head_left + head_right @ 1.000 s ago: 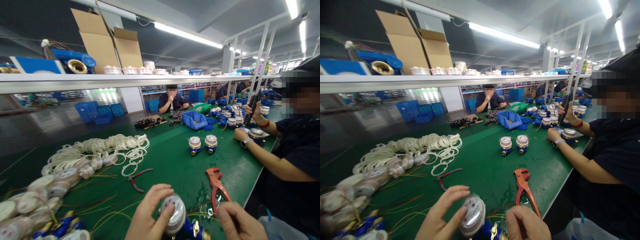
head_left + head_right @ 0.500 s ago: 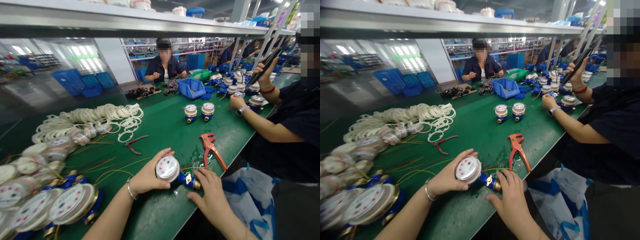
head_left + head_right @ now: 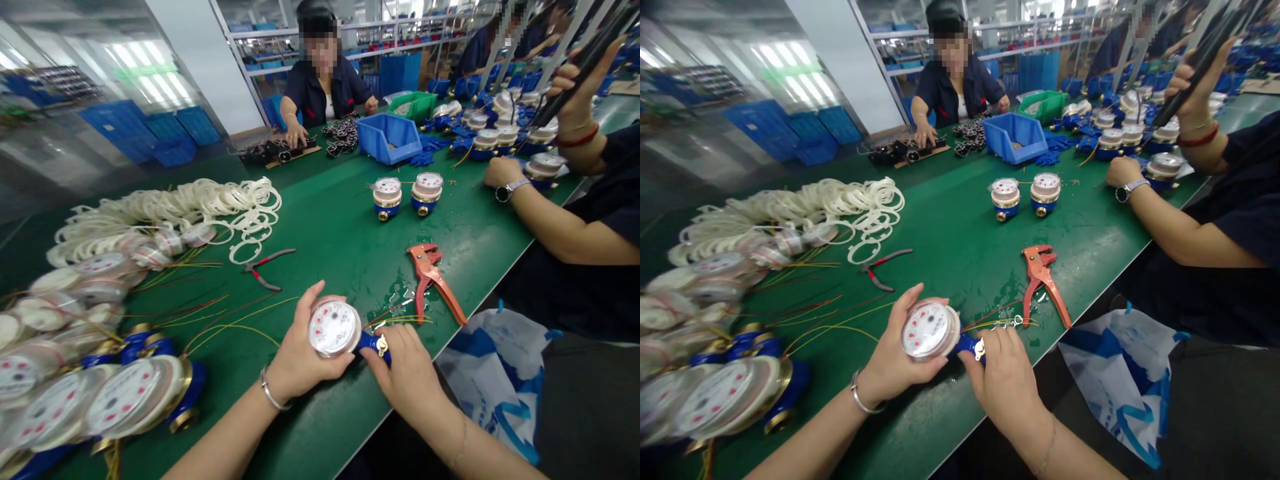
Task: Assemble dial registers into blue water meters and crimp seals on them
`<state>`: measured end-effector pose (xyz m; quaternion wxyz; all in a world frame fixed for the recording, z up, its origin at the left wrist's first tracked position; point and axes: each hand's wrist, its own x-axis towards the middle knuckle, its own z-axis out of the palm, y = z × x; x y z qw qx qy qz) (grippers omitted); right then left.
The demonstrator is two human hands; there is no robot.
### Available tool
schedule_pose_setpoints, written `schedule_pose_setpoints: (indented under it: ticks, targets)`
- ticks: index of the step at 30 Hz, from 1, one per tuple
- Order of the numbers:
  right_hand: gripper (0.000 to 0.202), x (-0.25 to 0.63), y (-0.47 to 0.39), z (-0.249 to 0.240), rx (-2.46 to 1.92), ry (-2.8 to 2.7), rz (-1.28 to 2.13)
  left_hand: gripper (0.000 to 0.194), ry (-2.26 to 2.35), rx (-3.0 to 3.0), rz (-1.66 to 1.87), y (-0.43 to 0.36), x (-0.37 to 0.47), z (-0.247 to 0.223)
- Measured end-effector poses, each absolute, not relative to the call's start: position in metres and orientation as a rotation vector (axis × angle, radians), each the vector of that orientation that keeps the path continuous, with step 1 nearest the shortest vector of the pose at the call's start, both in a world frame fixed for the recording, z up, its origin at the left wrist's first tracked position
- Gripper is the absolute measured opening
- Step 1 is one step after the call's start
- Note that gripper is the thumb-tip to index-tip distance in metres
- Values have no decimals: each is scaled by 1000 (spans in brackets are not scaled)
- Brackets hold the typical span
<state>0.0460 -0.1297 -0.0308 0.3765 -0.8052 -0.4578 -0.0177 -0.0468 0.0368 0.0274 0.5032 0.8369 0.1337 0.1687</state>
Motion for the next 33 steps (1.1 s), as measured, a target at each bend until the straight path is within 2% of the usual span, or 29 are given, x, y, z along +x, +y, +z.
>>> schedule_pose_setpoints:
  ticks: [10,19,26,29,33]
  targets:
    - [21,40,-130,-26,-2042,-1149,8,81,510,2146,656,14,-53,15]
    - [19,60,-133,-30,-1934,-1365,42,88,469,2082,397,28,-57,26]
    - [22,86,-121,-19,-1906,-1517,137,86,398,2181,245,55,-64,37]
    - [33,101,-102,-6,-2006,-1593,-7,77,396,2194,186,62,-71,43]
    - [48,112,-85,9,-2111,-1523,-302,66,643,2185,357,41,-74,37]
